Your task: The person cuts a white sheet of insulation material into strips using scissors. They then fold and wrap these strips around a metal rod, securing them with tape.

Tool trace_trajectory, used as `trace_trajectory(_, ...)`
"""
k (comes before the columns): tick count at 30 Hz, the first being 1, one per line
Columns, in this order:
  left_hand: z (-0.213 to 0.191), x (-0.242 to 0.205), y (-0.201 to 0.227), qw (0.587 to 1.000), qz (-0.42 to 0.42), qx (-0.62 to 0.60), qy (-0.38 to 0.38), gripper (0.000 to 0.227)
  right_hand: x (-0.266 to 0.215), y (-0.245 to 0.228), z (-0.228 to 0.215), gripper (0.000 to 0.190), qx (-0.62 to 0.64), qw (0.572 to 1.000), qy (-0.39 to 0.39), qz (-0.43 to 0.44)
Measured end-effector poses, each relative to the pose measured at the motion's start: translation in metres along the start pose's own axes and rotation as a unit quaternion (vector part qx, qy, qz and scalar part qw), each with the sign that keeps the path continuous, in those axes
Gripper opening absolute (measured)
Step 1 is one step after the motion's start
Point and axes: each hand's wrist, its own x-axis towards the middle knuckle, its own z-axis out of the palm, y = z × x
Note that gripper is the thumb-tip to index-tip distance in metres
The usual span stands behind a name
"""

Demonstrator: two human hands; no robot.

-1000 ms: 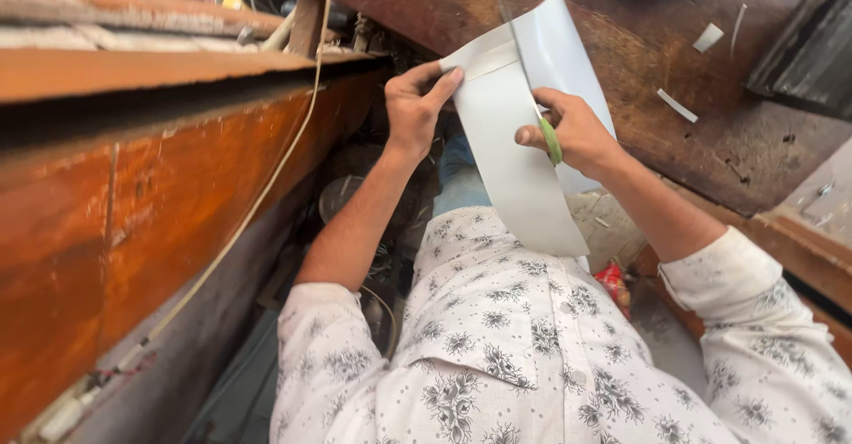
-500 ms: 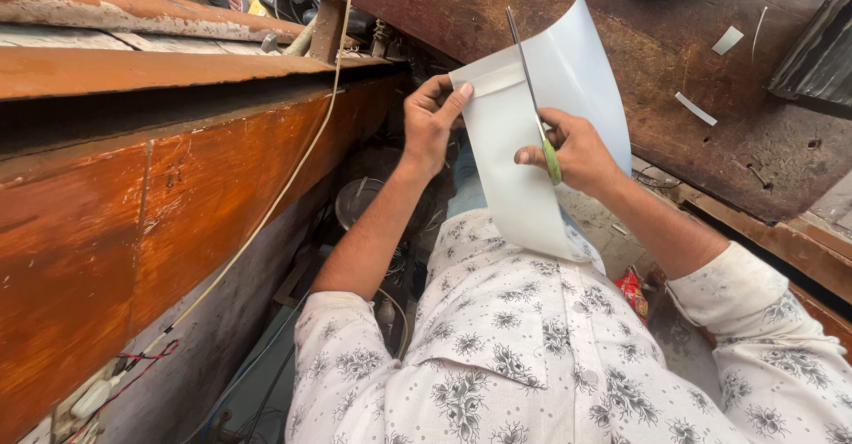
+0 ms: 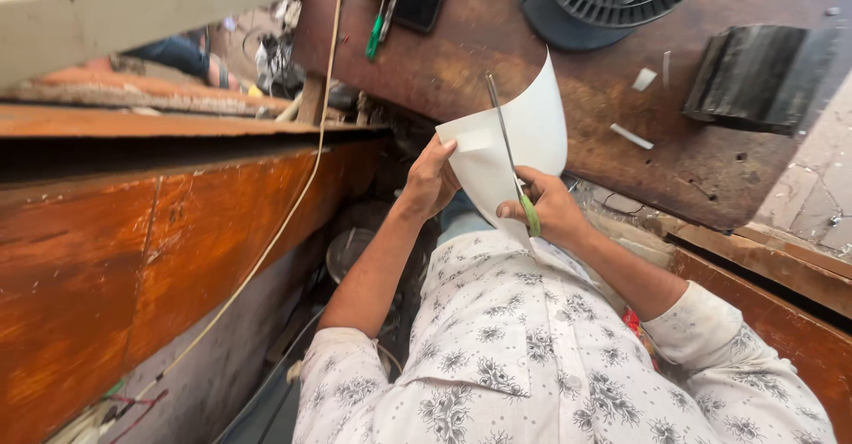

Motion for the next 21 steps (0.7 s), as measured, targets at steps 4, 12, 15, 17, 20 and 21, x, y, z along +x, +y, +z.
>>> trace_trajectory(4, 0.014, 0.008, 0.007, 0.999, -0.034, -0.005, -0.033, 0.053, -0.009, 0.002, -0.01, 0.076, 0.02, 0.999, 0.005, -0.028)
trace_trajectory(12, -0.003, 0.025, -0.036, 0.996, -0.055, 0.052, 0.035, 0.059, -0.008, 0.034, -0.04, 0.067, -0.026, 0.997, 0.077, 0.017)
trace_trajectory(15, -0.027, 0.016, -0.057, 0.993, -0.064, 0.067, 0.069, 0.057, 0.003, 0.045, -0.068, 0.067, -0.129, 0.974, 0.143, 0.118)
trace_trajectory(17, -0.04, 0.003, -0.069, 0.995, -0.055, 0.057, 0.064, 0.054, 0.02, 0.047, -0.095, 0.073, -0.306, 0.92, 0.16, 0.186)
trace_trajectory(20, -0.054, -0.022, -0.075, 0.993, -0.07, 0.068, 0.069, 0.051, 0.029, 0.05, -0.121, 0.079, -0.594, 0.785, 0.166, 0.049)
trace_trajectory(21, -0.058, -0.031, -0.074, 0.991, -0.078, 0.075, 0.074, 0.051, 0.028, 0.051, -0.122, 0.074, -0.642, 0.742, 0.194, 0.004)
